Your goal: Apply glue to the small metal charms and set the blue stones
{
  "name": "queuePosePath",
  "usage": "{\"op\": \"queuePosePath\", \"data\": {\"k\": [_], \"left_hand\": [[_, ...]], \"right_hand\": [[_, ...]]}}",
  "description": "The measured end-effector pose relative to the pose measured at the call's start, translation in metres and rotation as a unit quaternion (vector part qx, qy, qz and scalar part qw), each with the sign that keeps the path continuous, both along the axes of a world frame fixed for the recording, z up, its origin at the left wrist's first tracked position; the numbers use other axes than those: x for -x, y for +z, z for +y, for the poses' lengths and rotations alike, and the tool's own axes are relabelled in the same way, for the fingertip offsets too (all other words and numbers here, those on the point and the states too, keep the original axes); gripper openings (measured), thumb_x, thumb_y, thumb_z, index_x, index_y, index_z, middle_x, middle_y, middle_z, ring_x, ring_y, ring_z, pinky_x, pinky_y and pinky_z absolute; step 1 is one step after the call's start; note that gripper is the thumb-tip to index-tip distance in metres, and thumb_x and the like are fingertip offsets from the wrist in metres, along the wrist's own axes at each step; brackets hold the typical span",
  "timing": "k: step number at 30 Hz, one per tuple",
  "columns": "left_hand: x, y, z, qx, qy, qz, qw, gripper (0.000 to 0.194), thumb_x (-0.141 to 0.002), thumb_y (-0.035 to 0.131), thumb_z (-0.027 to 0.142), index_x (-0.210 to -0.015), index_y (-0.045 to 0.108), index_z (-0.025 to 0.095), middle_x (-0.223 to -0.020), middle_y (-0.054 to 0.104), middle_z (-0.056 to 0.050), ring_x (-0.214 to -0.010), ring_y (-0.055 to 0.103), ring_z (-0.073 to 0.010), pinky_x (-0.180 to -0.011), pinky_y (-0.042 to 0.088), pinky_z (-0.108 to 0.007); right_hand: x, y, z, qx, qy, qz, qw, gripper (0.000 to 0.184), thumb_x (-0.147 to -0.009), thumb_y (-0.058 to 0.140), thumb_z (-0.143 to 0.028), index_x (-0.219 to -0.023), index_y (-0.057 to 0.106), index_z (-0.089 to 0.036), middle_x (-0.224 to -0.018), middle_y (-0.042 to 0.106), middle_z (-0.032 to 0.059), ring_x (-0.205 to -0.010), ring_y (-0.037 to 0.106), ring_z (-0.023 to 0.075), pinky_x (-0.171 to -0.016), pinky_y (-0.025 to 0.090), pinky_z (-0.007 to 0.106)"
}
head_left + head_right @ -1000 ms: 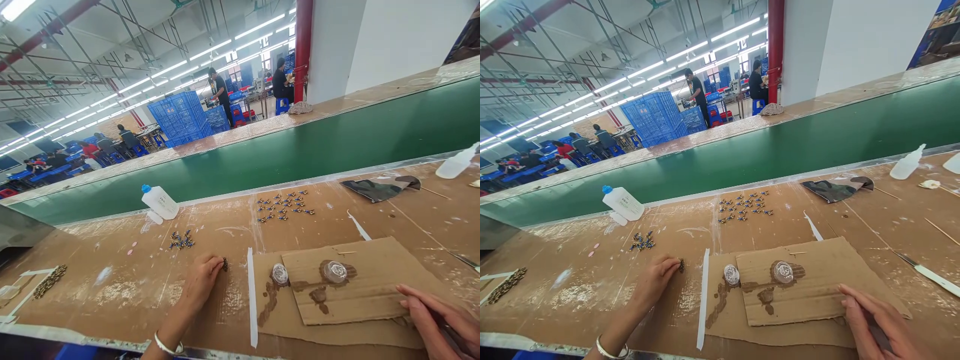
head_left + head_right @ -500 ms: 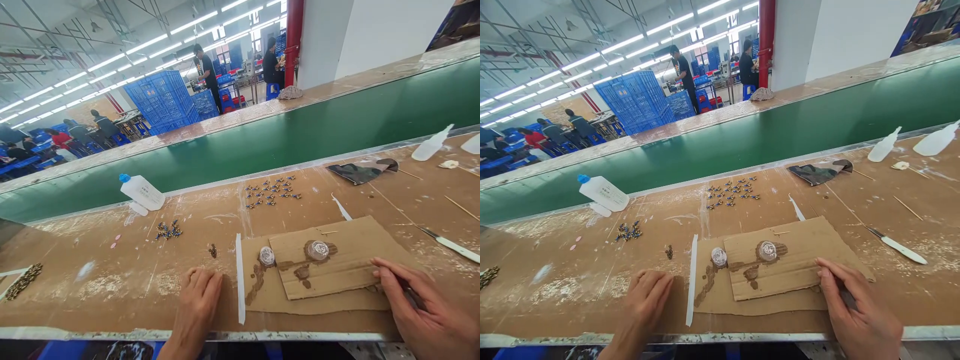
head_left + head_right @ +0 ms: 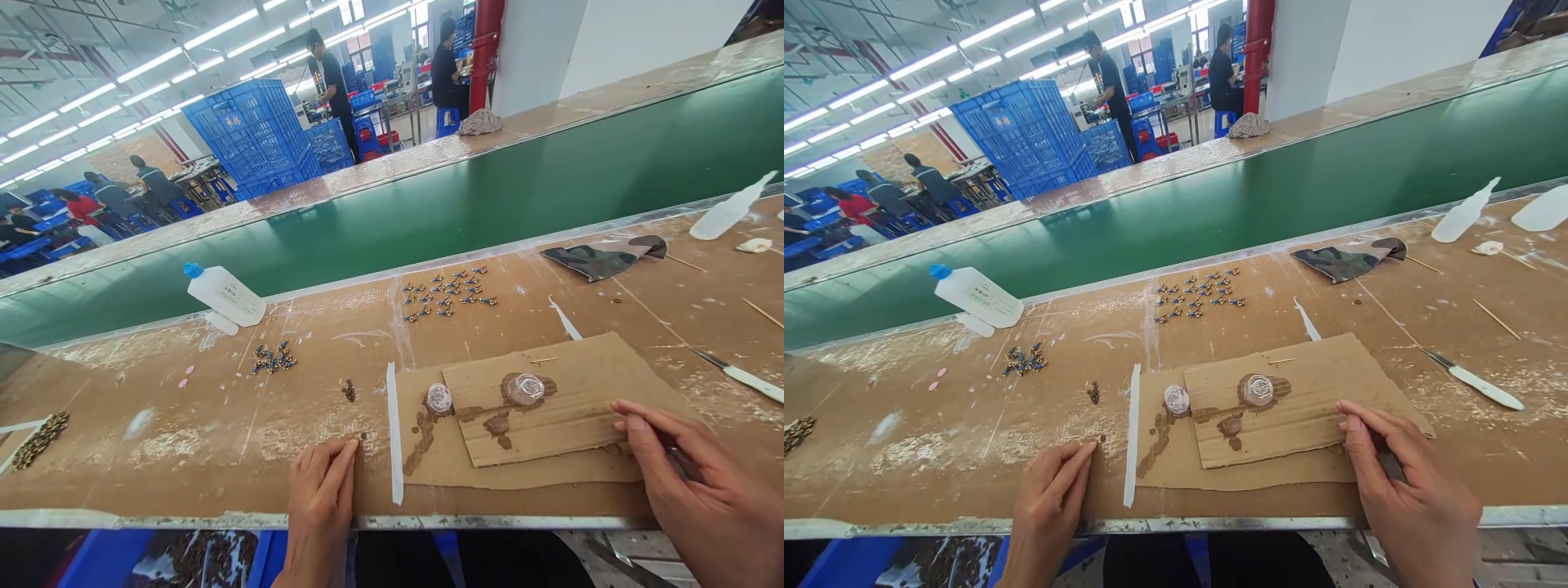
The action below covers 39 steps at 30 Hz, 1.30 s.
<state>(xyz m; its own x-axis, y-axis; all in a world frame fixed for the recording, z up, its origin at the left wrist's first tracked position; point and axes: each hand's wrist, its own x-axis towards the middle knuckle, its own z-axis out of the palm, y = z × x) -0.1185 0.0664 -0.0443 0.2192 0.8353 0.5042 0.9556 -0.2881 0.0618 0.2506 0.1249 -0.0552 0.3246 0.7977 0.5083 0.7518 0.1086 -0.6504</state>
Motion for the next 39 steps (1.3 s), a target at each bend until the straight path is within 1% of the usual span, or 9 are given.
{"op": "queuePosePath", "data": {"k": [6, 10, 13, 17, 23, 28, 32, 36, 39], "left_hand": [[-0.007, 0.001, 0.003, 0.008, -0.004, -0.027, 1.000, 0.032, -0.085, 0.055, 0.008, -0.115, 0.059, 0.019, -0.096, 0.062, -0.007, -0.088, 0.059, -0.0174, -0.079, 0.046, -0.034], [-0.012, 0.004, 0.005, -0.007, -0.012, -0.033, 0.999, 0.032, -0.085, 0.053, 0.006, -0.114, 0.059, 0.019, -0.093, 0.062, -0.006, -0.086, 0.058, -0.0169, -0.078, 0.045, -0.034], [-0.016, 0.006, 0.005, -0.015, -0.017, -0.034, 0.999, 0.031, -0.085, 0.053, 0.005, -0.112, 0.059, 0.019, -0.090, 0.062, -0.005, -0.083, 0.058, -0.0160, -0.076, 0.045, -0.033], [-0.020, 0.008, 0.008, -0.018, -0.021, -0.027, 0.999, 0.029, -0.085, 0.052, 0.006, -0.111, 0.060, 0.019, -0.089, 0.063, -0.005, -0.081, 0.059, -0.0155, -0.075, 0.045, -0.033], [-0.022, 0.007, 0.007, -0.018, -0.020, -0.034, 0.999, 0.028, -0.085, 0.052, 0.009, -0.110, 0.061, 0.020, -0.087, 0.064, -0.004, -0.079, 0.060, -0.0159, -0.074, 0.047, -0.033], [-0.013, 0.005, 0.007, -0.012, 0.006, -0.060, 0.998, 0.028, -0.086, 0.054, 0.011, -0.109, 0.063, 0.022, -0.090, 0.066, -0.004, -0.082, 0.061, -0.0162, -0.076, 0.047, -0.033], [-0.003, 0.007, 0.014, -0.013, 0.040, -0.068, 0.997, 0.021, -0.087, 0.054, 0.014, -0.103, 0.066, 0.019, -0.087, 0.065, -0.004, -0.080, 0.061, -0.0161, -0.074, 0.048, -0.032], [0.001, 0.008, 0.022, 0.009, 0.046, -0.083, 0.995, 0.021, -0.088, 0.052, 0.017, -0.102, 0.068, 0.019, -0.086, 0.066, -0.004, -0.079, 0.061, -0.0161, -0.072, 0.049, -0.031], [0.002, 0.008, 0.028, 0.031, 0.074, -0.105, 0.991, 0.022, -0.089, 0.051, 0.021, -0.101, 0.069, 0.020, -0.085, 0.067, -0.004, -0.077, 0.062, -0.0161, -0.070, 0.049, -0.030]], "right_hand": [[0.005, 0.007, 0.000, 0.002, -0.019, -0.006, 1.000, 0.025, -0.086, 0.050, -0.043, -0.095, 0.066, -0.026, -0.093, 0.066, -0.0033, -0.084, 0.062, 0.0136, -0.077, 0.045, 0.024], [0.007, 0.010, 0.000, -0.012, -0.015, -0.010, 1.000, 0.023, -0.086, 0.052, -0.041, -0.095, 0.066, -0.025, -0.092, 0.066, -0.0029, -0.082, 0.062, 0.0126, -0.076, 0.045, 0.023], [0.006, 0.009, -0.001, -0.005, -0.013, -0.008, 1.000, 0.023, -0.086, 0.051, -0.040, -0.096, 0.066, -0.025, -0.090, 0.066, -0.0032, -0.080, 0.062, 0.0122, -0.076, 0.045, 0.023], [0.004, 0.005, -0.001, 0.004, -0.016, -0.008, 1.000, 0.024, -0.086, 0.051, -0.042, -0.095, 0.066, -0.025, -0.091, 0.066, -0.0032, -0.083, 0.063, 0.0132, -0.078, 0.046, 0.024], [0.005, 0.006, 0.000, 0.004, -0.010, 0.005, 1.000, 0.023, -0.085, 0.052, -0.041, -0.093, 0.066, -0.025, -0.087, 0.066, -0.0023, -0.080, 0.063, 0.0145, -0.077, 0.046, 0.026], [0.006, 0.009, -0.001, 0.009, -0.011, -0.001, 1.000, 0.023, -0.086, 0.052, -0.041, -0.093, 0.066, -0.025, -0.087, 0.066, -0.0019, -0.080, 0.063, 0.0144, -0.077, 0.047, 0.026], [0.004, 0.006, -0.001, 0.004, -0.009, -0.011, 1.000, 0.025, -0.086, 0.051, -0.042, -0.094, 0.066, -0.024, -0.090, 0.066, -0.0017, -0.082, 0.063, 0.0147, -0.077, 0.046, 0.026], [0.002, 0.004, -0.001, 0.020, -0.018, -0.014, 1.000, 0.027, -0.086, 0.050, -0.044, -0.096, 0.066, -0.024, -0.091, 0.066, -0.0021, -0.083, 0.063, 0.0151, -0.077, 0.045, 0.026], [0.003, 0.006, -0.001, 0.000, -0.010, -0.022, 1.000, 0.026, -0.086, 0.051, -0.043, -0.095, 0.066, -0.023, -0.092, 0.066, -0.0021, -0.084, 0.062, 0.0144, -0.078, 0.045, 0.025]]}}
